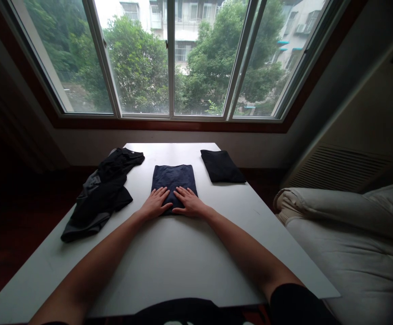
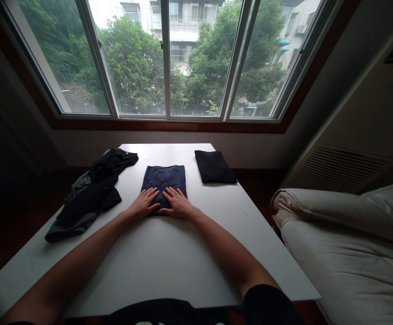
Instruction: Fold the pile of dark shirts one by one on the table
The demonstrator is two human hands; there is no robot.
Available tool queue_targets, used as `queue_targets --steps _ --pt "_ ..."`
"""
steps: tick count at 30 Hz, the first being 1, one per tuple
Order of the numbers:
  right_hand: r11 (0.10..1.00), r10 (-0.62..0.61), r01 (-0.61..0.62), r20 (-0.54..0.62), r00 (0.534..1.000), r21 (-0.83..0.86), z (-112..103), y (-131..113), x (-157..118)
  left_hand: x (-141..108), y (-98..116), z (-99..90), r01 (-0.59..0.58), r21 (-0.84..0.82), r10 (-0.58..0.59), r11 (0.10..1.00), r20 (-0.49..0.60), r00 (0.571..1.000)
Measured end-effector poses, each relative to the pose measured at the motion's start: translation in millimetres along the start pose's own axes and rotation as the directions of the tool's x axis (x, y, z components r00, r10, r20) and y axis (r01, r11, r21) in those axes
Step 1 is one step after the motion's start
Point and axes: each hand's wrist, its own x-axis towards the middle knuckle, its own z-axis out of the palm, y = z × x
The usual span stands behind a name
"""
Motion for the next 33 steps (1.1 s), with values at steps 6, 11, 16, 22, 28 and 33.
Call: queue_targets --steps 6,11,16,22,28,33 --pt "0.998 -0.001 -0.006 -0.102 0.995 -0.069 5.0 -13.4 2.3 4.5 -5.8 -0.4 0.008 -0.009 -0.008 1.000 0.006 1.000" --pt "0.998 0.044 -0.046 -0.057 0.997 -0.036 4.9 -13.3 2.5 5.3 -7.5 4.2 -0.001 -0.015 0.001 1.000 -0.003 1.000" --pt "0.999 0.048 -0.048 0.007 0.999 -0.008 5.2 -11.5 3.1 6.2 -15.6 4.2 -0.013 -0.076 0.012 0.997 -0.011 1.000" --pt "0.999 0.046 -0.046 0.026 0.999 -0.002 2.9 -11.9 2.1 10.9 -30.8 1.5 -0.051 -0.277 0.017 0.959 -0.122 0.992" --pt "0.999 0.037 -0.037 0.008 0.999 -0.018 4.8 -11.2 1.2 9.8 -29.0 3.3 -0.073 -0.262 0.031 0.962 -0.160 0.987" --pt "0.996 0.018 -0.023 -0.062 0.998 -0.090 2.4 -11.1 2.7 8.0 -25.1 1.6 -0.088 -0.226 0.057 0.970 -0.140 0.989"
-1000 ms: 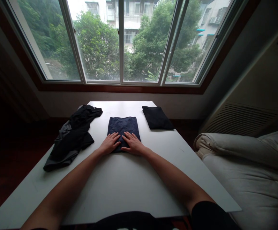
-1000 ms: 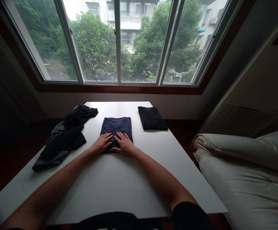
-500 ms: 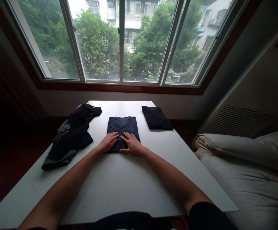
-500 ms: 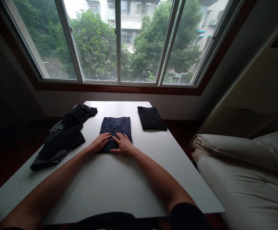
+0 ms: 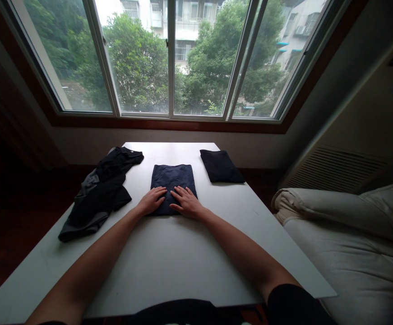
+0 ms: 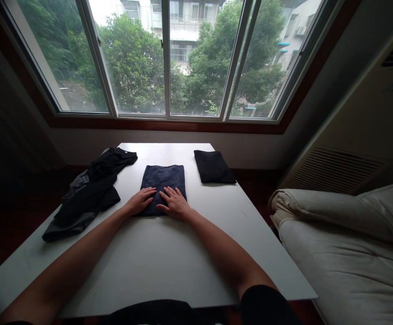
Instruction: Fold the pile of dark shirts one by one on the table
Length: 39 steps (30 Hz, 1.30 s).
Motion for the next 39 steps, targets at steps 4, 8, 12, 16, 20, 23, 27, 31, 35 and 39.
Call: queue_targets --steps 4,8,12,16,20,23,27,31,35,39 --pt "0.998 -0.012 0.008 -0.052 0.999 -0.065 -1.1 1.5 1.0 -0.6 2.4 -0.7 0.003 0.047 -0.004 0.999 0.020 1.000" --pt "0.998 -0.003 0.004 0.003 1.000 -0.055 4.2 4.1 0.6 -1.6 7.4 -1.2 0.020 0.123 -0.028 0.992 0.060 0.998" --pt "0.996 0.024 -0.027 -0.044 0.999 -0.083 9.3 6.7 1.9 -3.5 15.3 -0.6 0.046 0.209 -0.070 0.977 0.105 0.992" --pt "0.991 0.090 -0.095 -0.055 0.994 -0.093 10.0 10.3 3.4 -6.7 26.1 1.6 0.070 0.291 -0.106 0.954 0.109 0.988" --pt "0.988 0.105 -0.116 -0.102 0.989 -0.106 9.0 14.6 3.8 -11.0 37.0 4.6 0.073 0.329 -0.107 0.942 0.087 0.990" --pt "0.984 0.134 -0.140 -0.069 0.989 -0.106 10.1 17.1 3.9 -13.1 41.7 6.0 0.049 0.335 -0.080 0.941 0.078 0.994" --pt "0.981 0.158 -0.165 -0.070 0.985 -0.101 12.3 18.8 4.8 -12.9 42.0 5.2 0.009 0.327 -0.049 0.945 0.116 0.992" --pt "0.975 0.200 -0.203 -0.042 0.979 -0.085 13.9 19.8 5.7 -12.9 43.0 3.1 -0.017 0.314 -0.030 0.949 0.146 0.989" --pt "0.967 0.241 -0.245 -0.059 0.969 -0.065 15.0 24.9 6.7 -15.5 53.8 0.8 -0.036 0.292 -0.009 0.956 0.150 0.989" --pt "0.954 0.292 -0.293 -0.038 0.956 -0.063 13.9 37.6 7.5 -17.2 69.3 -2.1 -0.147 0.242 0.104 0.959 0.184 0.977"
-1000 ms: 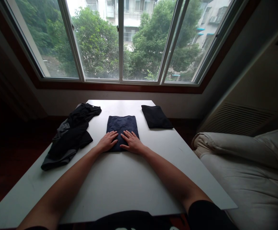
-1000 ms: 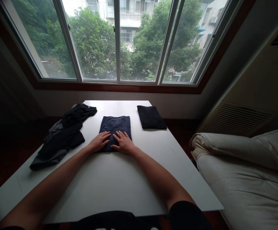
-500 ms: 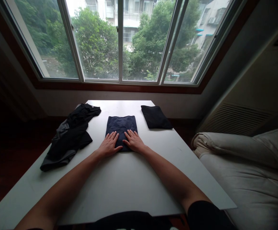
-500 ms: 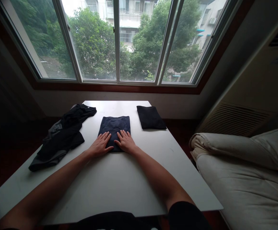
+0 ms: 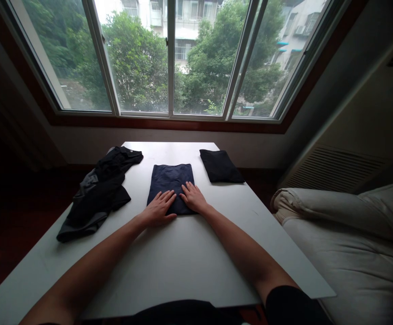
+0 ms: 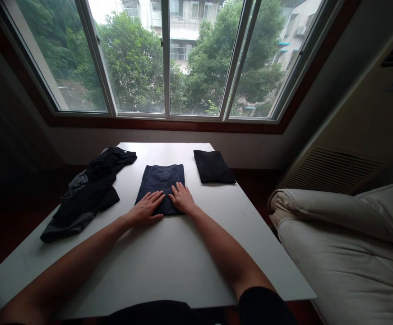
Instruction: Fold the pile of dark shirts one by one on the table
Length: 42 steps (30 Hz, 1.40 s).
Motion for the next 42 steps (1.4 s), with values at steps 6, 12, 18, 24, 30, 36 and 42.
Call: queue_targets --steps 6,12,18,24,30,36,42 --pt "0.997 0.081 -0.081 0.030 0.996 0.014 -2.7 19.0 5.8 3.6 16.0 -19.3 -0.103 0.039 0.105 0.994 -0.070 0.992" --pt "0.995 0.091 -0.090 -0.006 0.996 0.030 -2.2 19.6 7.6 6.6 25.7 -29.7 -0.193 0.146 0.195 0.970 0.000 0.981" --pt "0.999 0.039 -0.039 0.000 0.999 0.012 -1.5 17.0 6.2 7.3 25.5 -24.4 -0.152 0.154 0.150 0.976 0.028 0.988" --pt "0.999 0.034 -0.034 0.006 0.999 0.020 -4.8 14.9 4.5 8.3 24.7 -21.9 -0.168 0.149 0.164 0.974 0.039 0.986" --pt "1.000 0.007 -0.008 -0.127 0.992 -0.004 -14.9 7.4 4.1 6.9 30.4 -26.1 -0.198 0.121 0.192 0.973 0.064 0.979" --pt "0.993 -0.112 0.108 -0.095 0.989 -0.046 -15.4 -0.7 1.2 -1.6 52.0 -38.1 -0.250 0.068 0.240 0.966 0.121 0.963" --pt "0.994 -0.104 0.105 0.049 0.993 -0.008 -6.9 -2.5 -2.1 -11.1 75.6 -50.5 -0.255 0.055 0.238 0.965 0.211 0.948"
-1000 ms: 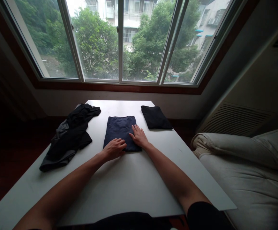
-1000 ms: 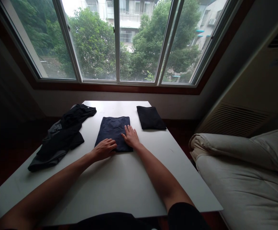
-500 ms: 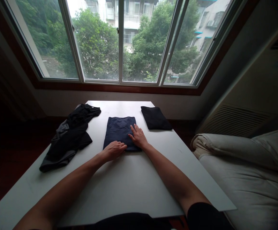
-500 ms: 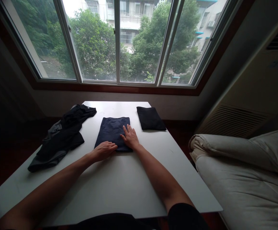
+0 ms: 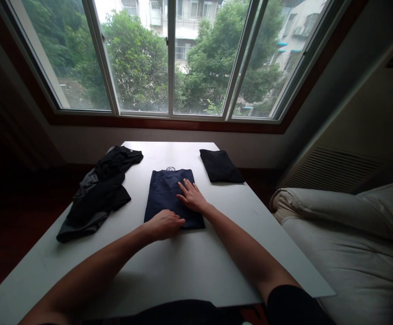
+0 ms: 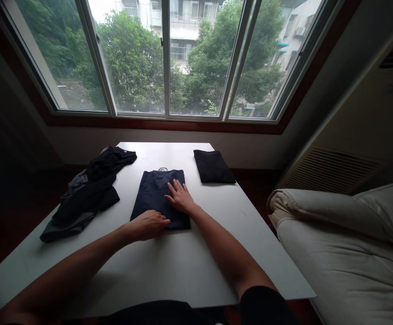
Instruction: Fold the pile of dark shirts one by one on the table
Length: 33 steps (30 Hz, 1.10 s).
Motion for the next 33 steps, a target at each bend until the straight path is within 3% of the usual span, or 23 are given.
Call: queue_targets --steps 4,8,13,17,21,26,29,33 --pt "0.998 0.059 -0.060 0.039 0.997 0.019 -2.7 6.8 1.4 -2.0 11.1 -3.4 -0.028 -0.008 0.028 1.000 0.033 0.999" --pt "0.997 0.076 -0.075 -0.048 0.996 0.003 -3.8 10.6 3.4 -5.2 21.7 -8.3 -0.047 -0.006 0.048 0.999 0.079 0.996" --pt "0.998 0.059 -0.060 0.042 0.997 0.027 1.5 9.8 3.0 -9.5 33.0 -13.7 -0.088 -0.014 0.089 0.996 0.135 0.987" --pt "0.996 0.090 -0.091 -0.066 0.994 -0.010 -2.2 6.7 1.4 -14.2 42.6 -14.1 -0.189 -0.080 0.200 0.979 0.164 0.966" --pt "1.000 0.016 -0.017 -0.145 0.989 -0.004 -10.1 -0.7 -0.2 -19.9 53.1 -15.4 -0.207 -0.075 0.217 0.975 0.160 0.963" --pt "0.996 -0.060 0.061 -0.011 0.998 0.058 -5.6 -7.9 -0.7 -22.4 52.6 -25.5 -0.216 -0.162 0.246 0.963 0.197 0.949" --pt "0.998 -0.031 0.032 -0.013 0.999 0.060 -1.0 -6.1 -0.5 -17.0 43.1 -32.1 -0.204 -0.243 0.244 0.948 0.146 0.959" --pt "0.999 -0.008 0.008 -0.012 1.000 0.046 -0.3 -0.2 -0.5 -0.8 15.8 -29.1 -0.131 -0.263 0.120 0.956 -0.056 0.991"
